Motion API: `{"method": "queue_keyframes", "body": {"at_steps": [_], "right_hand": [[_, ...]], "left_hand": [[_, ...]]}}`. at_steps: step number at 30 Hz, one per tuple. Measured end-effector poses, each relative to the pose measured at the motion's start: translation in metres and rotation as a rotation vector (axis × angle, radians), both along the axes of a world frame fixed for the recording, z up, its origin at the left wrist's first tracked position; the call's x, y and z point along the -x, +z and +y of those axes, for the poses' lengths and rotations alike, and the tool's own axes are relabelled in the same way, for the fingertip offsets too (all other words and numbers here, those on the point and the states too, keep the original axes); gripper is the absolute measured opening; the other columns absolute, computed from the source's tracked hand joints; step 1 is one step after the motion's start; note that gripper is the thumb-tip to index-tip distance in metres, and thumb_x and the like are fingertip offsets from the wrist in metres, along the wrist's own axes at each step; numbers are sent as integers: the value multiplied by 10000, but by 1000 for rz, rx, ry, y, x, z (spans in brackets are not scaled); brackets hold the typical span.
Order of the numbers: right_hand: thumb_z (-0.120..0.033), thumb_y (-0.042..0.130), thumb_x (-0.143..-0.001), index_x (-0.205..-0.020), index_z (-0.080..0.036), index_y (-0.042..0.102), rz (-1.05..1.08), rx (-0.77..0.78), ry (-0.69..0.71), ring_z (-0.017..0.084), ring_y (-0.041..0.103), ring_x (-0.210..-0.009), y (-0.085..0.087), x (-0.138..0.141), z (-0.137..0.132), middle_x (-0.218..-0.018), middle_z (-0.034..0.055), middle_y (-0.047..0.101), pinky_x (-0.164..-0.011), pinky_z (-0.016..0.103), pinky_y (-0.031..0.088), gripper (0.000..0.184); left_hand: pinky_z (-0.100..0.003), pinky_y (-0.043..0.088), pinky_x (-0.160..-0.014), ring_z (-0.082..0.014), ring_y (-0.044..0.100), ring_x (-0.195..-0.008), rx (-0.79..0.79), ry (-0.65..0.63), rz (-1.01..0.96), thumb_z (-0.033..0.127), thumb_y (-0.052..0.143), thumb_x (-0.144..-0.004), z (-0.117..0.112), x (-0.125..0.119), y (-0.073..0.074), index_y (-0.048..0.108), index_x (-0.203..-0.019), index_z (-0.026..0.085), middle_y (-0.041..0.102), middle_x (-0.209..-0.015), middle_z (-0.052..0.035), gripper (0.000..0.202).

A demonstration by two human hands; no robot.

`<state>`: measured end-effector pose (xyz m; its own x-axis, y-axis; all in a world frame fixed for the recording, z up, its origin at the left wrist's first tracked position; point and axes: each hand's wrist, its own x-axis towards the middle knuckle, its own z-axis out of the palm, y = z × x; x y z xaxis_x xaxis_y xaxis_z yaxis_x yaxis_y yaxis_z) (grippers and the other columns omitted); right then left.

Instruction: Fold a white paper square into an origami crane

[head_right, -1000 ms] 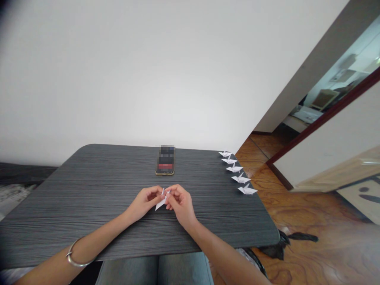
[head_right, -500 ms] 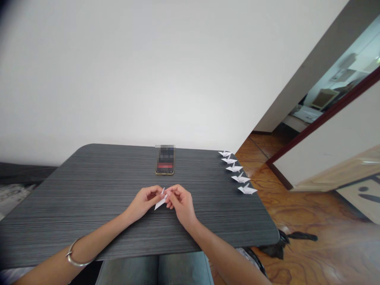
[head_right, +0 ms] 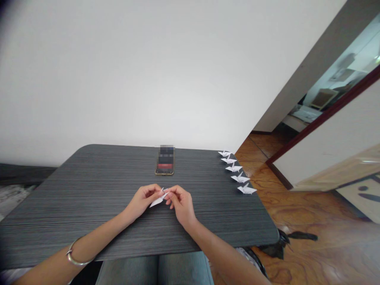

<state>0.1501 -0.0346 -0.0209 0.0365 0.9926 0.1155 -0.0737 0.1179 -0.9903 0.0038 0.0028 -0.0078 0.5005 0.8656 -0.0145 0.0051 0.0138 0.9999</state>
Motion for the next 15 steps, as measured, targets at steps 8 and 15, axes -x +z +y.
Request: {"method": "queue_keyframes", "body": {"at_steps": [8, 15], "right_hand": [[-228, 531, -758, -838, -208, 637, -91, -77, 33, 100, 527, -583, 2, -1, -2, -730, 4, 515, -394, 164, 392, 134], [-232, 550, -743, -810, -193, 657, -166, -51, -5, 106, 521, -570, 2, -2, -2, -685, 6, 541, -405, 171, 412, 131]], "left_hand": [[-188, 248, -456, -64, 347, -461, 16, 12, 4, 375, 587, -701, 4, 0, -8, 528, -600, 116, 446, -499, 43, 284], [-215, 327, -558, -103, 447, -592, -171, 66, 135, 344, 572, -723, 4, 3, -5, 596, -583, 118, 491, -618, 0, 266]]}}
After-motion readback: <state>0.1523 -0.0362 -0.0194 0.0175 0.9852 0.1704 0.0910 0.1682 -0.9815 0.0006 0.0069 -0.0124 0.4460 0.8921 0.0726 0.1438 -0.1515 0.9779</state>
